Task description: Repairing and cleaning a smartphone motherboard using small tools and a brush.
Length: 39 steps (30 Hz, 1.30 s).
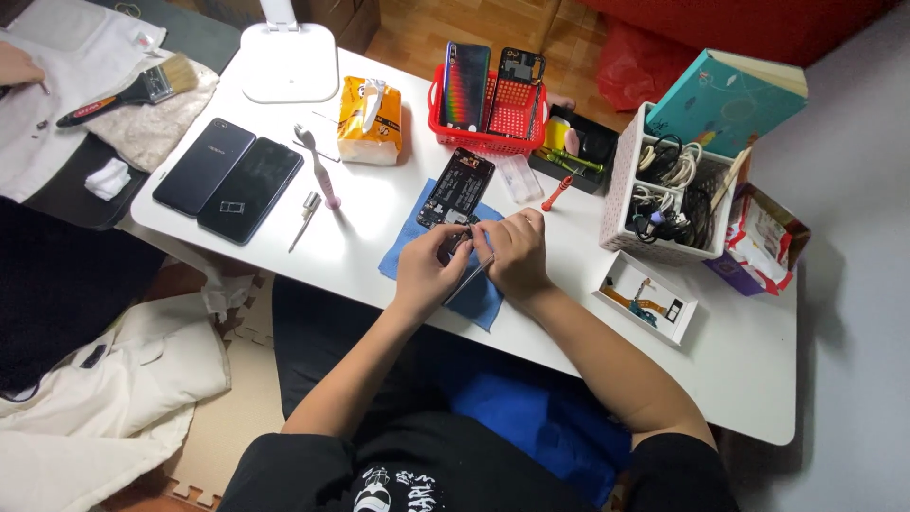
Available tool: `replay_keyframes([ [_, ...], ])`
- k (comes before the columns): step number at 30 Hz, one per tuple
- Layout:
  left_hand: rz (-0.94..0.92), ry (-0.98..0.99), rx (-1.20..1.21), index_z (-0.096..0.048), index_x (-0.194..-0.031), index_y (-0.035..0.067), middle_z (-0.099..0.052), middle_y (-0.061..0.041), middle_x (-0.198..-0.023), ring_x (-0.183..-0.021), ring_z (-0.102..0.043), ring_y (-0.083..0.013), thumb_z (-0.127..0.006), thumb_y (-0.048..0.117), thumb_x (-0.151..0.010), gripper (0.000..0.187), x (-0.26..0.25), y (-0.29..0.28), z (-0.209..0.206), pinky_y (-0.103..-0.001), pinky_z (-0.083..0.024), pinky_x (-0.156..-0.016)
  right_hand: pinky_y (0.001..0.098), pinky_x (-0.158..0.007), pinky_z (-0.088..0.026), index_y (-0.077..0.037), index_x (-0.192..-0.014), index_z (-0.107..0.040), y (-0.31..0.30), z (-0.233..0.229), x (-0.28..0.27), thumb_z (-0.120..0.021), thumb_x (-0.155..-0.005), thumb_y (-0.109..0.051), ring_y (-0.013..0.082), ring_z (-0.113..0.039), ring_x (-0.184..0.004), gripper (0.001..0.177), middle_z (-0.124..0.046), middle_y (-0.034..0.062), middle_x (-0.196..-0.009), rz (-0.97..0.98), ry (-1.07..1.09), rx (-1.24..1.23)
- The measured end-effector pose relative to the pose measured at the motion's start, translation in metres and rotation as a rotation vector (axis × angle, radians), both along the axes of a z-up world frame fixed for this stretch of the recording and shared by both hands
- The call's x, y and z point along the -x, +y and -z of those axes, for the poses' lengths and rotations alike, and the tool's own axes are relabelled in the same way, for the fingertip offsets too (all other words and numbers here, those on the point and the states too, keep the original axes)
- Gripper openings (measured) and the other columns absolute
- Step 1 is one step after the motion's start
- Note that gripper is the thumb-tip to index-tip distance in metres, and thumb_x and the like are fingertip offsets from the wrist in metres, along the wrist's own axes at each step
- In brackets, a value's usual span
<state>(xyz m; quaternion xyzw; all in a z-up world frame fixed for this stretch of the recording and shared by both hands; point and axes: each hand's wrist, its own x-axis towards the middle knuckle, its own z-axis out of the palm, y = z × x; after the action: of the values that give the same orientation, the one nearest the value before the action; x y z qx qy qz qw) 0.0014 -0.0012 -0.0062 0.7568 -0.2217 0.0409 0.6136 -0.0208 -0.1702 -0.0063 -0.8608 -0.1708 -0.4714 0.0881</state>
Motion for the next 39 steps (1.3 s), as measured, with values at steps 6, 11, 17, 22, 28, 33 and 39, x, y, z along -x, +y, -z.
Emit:
replay_keyframes([
  [6, -0.006, 0.03, -0.017, -0.075, -0.11, 0.005, -0.072, -0.012, -0.068, -0.058, -0.065, -0.0219, -0.075, 0.016, -0.092, 0.021, 0.0, 0.001, 0.0, -0.028, -0.051, -0.051, 0.0393, -0.078, -0.047, -0.007, -0.089, -0.07, -0.002, 0.01, -0.003, -0.07, -0.101, -0.017, 0.018, -0.058, -0.056, 0.015, -0.056, 0.0001, -0.058, 0.012, 0.06, -0.037],
  [11, -0.024, 0.039, -0.03, -0.074, -0.109, 0.004, -0.071, -0.013, -0.069, -0.058, -0.066, -0.0237, -0.074, 0.014, -0.091, 0.021, -0.002, 0.0, 0.004, -0.03, -0.051, -0.051, 0.0402, -0.078, -0.047, -0.008, -0.091, -0.067, -0.002, 0.013, -0.003, -0.068, -0.102, -0.018, 0.0215, -0.06, -0.055, 0.015, -0.056, 0.0008, -0.058, 0.008, 0.095, -0.089],
  [17, -0.032, 0.031, -0.006, -0.073, -0.11, 0.005, -0.072, -0.014, -0.072, -0.061, -0.067, -0.0257, -0.073, 0.017, -0.092, 0.022, 0.0, 0.0, 0.0, -0.033, -0.053, -0.053, 0.0398, -0.078, -0.046, -0.008, -0.092, -0.067, -0.002, 0.01, -0.002, -0.067, -0.103, -0.018, 0.022, -0.06, -0.056, 0.015, -0.058, 0.0013, -0.06, -0.021, 0.106, -0.134],
  [22, -0.042, 0.053, 0.013, -0.072, -0.114, 0.003, -0.072, -0.016, -0.074, -0.063, -0.067, -0.0258, -0.071, 0.017, -0.095, 0.023, 0.001, 0.003, -0.005, -0.033, -0.053, -0.056, 0.0392, -0.078, -0.047, -0.009, -0.092, -0.067, -0.003, 0.01, -0.001, -0.069, -0.101, -0.017, 0.022, -0.062, -0.057, 0.012, -0.061, 0.0016, -0.061, -0.03, 0.1, -0.155],
  [28, -0.047, 0.094, 0.023, -0.069, -0.12, 0.005, -0.075, -0.018, -0.086, -0.069, -0.071, -0.0279, -0.069, 0.019, -0.098, 0.027, 0.002, 0.003, -0.006, -0.035, -0.057, -0.06, 0.0395, -0.08, -0.047, -0.008, -0.09, -0.067, -0.004, 0.003, 0.0, -0.068, -0.101, -0.015, 0.0235, -0.059, -0.056, 0.013, -0.061, 0.0014, -0.063, -0.071, 0.03, -0.209],
  [33, -0.024, 0.113, 0.072, -0.062, -0.125, 0.003, -0.075, -0.021, -0.09, -0.074, -0.073, -0.0335, -0.069, 0.013, -0.097, 0.031, 0.001, 0.008, -0.005, -0.04, -0.058, -0.062, 0.0435, -0.088, -0.046, -0.013, -0.092, -0.073, -0.044, -0.007, 0.012, -0.077, -0.094, -0.013, 0.0231, -0.061, -0.062, 0.005, -0.062, -0.0004, -0.069, 0.043, -0.078, -0.088],
  [39, 0.054, 0.202, 0.128, -0.065, -0.117, 0.006, -0.077, -0.019, -0.097, -0.08, -0.075, -0.0303, -0.072, 0.013, -0.095, 0.024, -0.002, 0.011, -0.005, -0.038, -0.06, -0.066, 0.0419, -0.086, -0.048, -0.001, -0.093, -0.074, -0.102, -0.004, 0.113, -0.078, -0.097, -0.003, 0.0328, -0.065, -0.065, 0.006, -0.062, 0.0073, -0.066, 0.319, 0.0, -0.271],
])
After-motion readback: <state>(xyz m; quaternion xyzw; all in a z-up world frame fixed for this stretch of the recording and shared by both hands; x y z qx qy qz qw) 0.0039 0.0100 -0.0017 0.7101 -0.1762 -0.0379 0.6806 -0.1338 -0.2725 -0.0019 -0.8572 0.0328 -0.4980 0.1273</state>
